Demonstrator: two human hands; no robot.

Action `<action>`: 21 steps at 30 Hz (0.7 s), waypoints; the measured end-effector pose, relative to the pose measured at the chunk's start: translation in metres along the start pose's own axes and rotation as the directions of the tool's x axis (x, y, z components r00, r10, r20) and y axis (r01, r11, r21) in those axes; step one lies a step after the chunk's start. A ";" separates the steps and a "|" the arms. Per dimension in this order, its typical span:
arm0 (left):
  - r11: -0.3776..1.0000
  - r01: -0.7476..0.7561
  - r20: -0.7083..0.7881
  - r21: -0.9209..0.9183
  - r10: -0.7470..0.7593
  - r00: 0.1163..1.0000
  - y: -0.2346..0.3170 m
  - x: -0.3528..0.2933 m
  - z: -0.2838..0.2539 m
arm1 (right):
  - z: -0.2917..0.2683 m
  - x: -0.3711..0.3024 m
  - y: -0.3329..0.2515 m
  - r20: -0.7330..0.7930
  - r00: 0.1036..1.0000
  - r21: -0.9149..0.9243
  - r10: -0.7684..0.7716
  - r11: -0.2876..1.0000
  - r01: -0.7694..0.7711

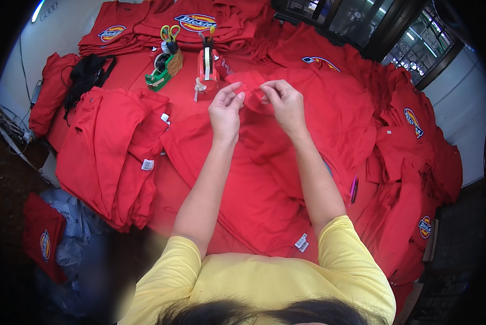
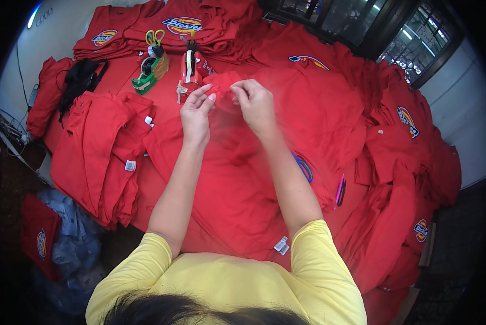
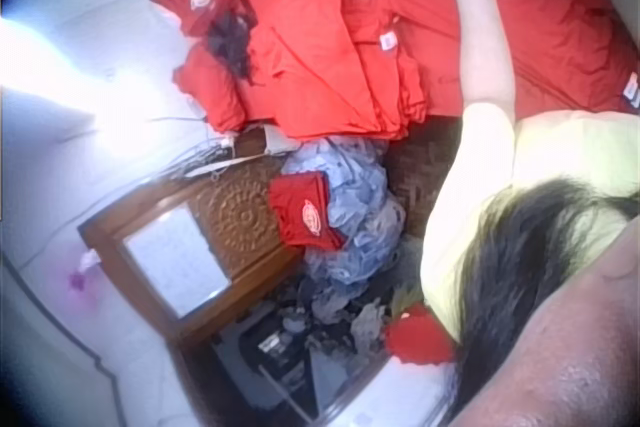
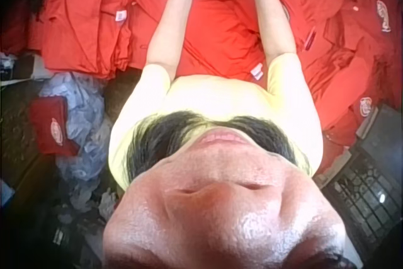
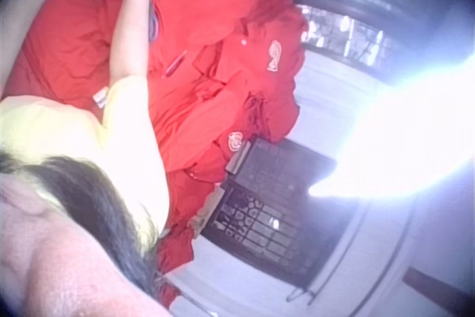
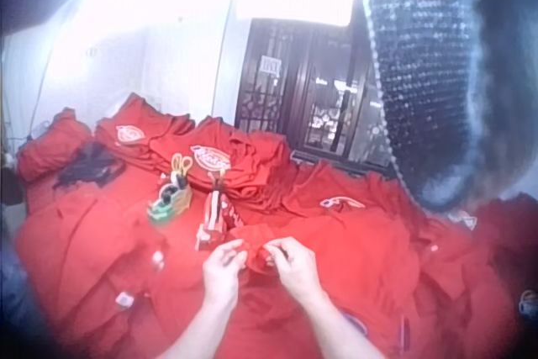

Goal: The person uses scissors to trim loose threads and tags from several red shirts on a table.

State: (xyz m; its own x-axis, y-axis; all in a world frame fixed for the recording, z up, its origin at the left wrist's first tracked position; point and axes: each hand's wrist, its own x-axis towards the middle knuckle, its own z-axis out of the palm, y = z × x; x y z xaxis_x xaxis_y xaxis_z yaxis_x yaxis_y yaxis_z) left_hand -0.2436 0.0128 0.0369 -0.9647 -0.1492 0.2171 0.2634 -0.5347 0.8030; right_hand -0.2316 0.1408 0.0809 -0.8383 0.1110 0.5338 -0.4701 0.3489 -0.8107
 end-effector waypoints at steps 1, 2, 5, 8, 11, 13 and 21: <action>1.000 0.006 0.005 -0.022 -0.006 1.000 -0.004 0.001 -0.003 | 0.001 -0.001 0.002 0.041 0.999 -0.064 -0.027 0.998 0.029; 0.999 0.013 0.014 -0.045 -0.012 1.000 -0.004 0.001 -0.003 | 0.003 -0.001 0.007 0.080 0.995 -0.128 -0.052 0.990 0.062; 0.993 0.063 -0.012 -0.101 -0.065 0.998 -0.003 0.001 0.000 | 0.005 -0.003 0.017 0.102 0.987 -0.220 -0.126 0.965 0.146; 0.996 0.049 0.002 -0.077 -0.049 0.999 -0.002 0.001 0.001 | 0.006 -0.003 0.017 0.096 0.980 -0.247 -0.177 0.949 0.196; 0.999 0.018 0.004 -0.035 -0.018 1.000 -0.004 0.002 -0.001 | 0.007 -0.003 0.012 0.105 0.957 -0.329 -0.272 0.898 0.291; 1.000 0.001 0.008 -0.002 -0.001 1.000 -0.003 0.001 -0.001 | 0.007 -0.003 0.011 0.115 0.942 -0.369 -0.316 0.867 0.336; 0.999 -0.024 0.031 0.027 0.024 0.999 -0.001 -0.002 0.001 | 0.008 -0.003 0.014 0.108 0.942 -0.371 -0.318 0.866 0.335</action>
State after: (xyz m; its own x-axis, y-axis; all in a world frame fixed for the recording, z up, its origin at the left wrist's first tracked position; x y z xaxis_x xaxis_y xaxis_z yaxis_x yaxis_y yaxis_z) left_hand -0.2422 0.0142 0.0361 -0.9578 -0.1362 0.2530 0.2868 -0.5082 0.8121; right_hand -0.2380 0.1375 0.0663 -0.6695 -0.1067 0.7351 -0.5855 0.6848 -0.4339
